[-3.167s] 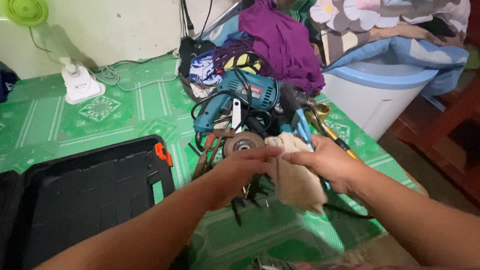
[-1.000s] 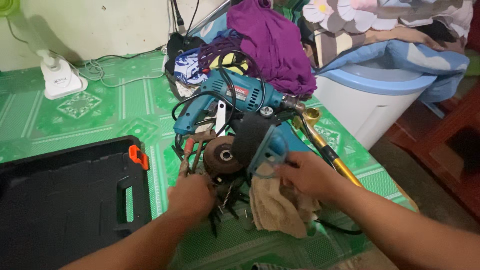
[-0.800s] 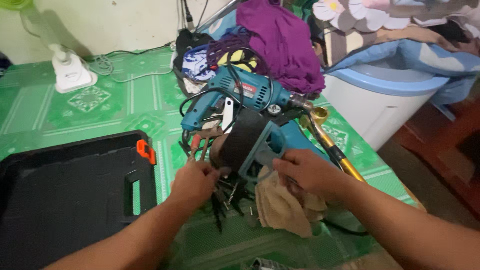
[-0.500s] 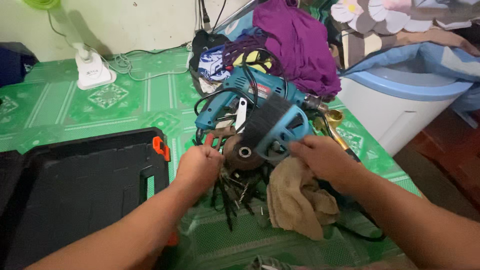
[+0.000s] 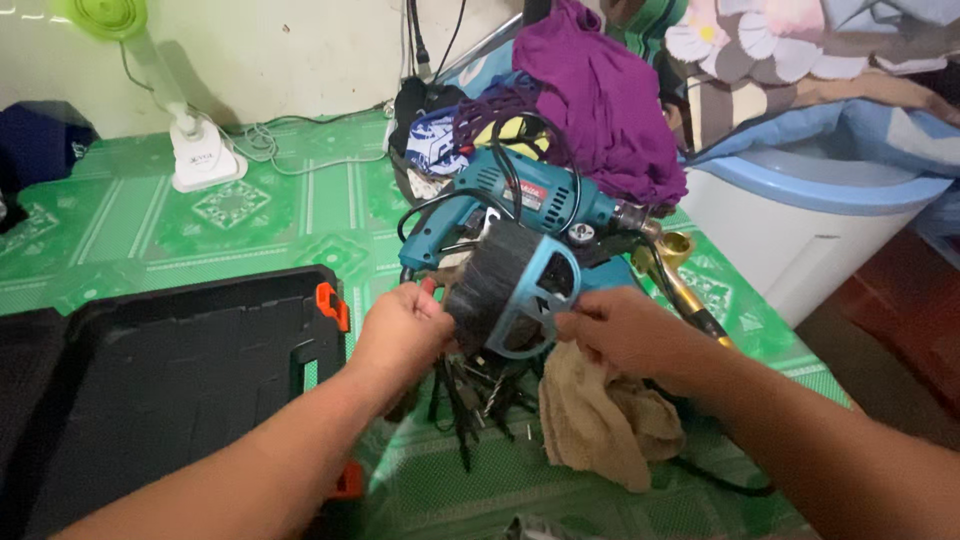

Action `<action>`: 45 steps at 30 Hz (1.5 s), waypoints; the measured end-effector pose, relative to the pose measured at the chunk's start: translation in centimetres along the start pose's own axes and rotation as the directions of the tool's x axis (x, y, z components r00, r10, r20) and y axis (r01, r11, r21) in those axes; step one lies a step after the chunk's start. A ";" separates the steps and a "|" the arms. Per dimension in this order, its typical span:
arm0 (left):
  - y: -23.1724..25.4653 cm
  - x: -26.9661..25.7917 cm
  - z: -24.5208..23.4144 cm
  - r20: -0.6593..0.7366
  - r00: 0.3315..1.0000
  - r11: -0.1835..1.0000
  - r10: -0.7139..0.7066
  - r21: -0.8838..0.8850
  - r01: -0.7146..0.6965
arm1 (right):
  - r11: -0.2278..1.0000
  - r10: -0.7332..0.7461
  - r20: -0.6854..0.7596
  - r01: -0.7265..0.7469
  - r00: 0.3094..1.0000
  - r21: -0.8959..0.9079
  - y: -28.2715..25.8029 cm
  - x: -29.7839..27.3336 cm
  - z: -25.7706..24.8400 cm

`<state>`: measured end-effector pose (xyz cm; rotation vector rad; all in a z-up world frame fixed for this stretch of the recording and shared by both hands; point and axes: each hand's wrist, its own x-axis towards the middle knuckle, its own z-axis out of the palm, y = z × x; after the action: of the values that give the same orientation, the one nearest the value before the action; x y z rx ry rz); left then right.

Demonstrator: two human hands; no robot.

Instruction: The person opens a black plastic toolbox and uses a blue brush to sweep dust from the interior compartments. They then use a cloth to wipe small metal drill bits and place them into the toolbox slots.

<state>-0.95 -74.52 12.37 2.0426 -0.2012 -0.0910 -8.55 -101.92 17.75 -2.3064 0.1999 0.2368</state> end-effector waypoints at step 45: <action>-0.7 0.8 0.2 0.152 0.963 0.876 -0.223 -0.402 0.266 | 0.950 -0.023 -0.107 -0.012 0.994 -0.313 -1.5 -1.3 -2.4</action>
<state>-0.13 -74.56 11.68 1.6219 0.0187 -0.3670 -9.20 -102.58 20.71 -2.6390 0.2245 0.1474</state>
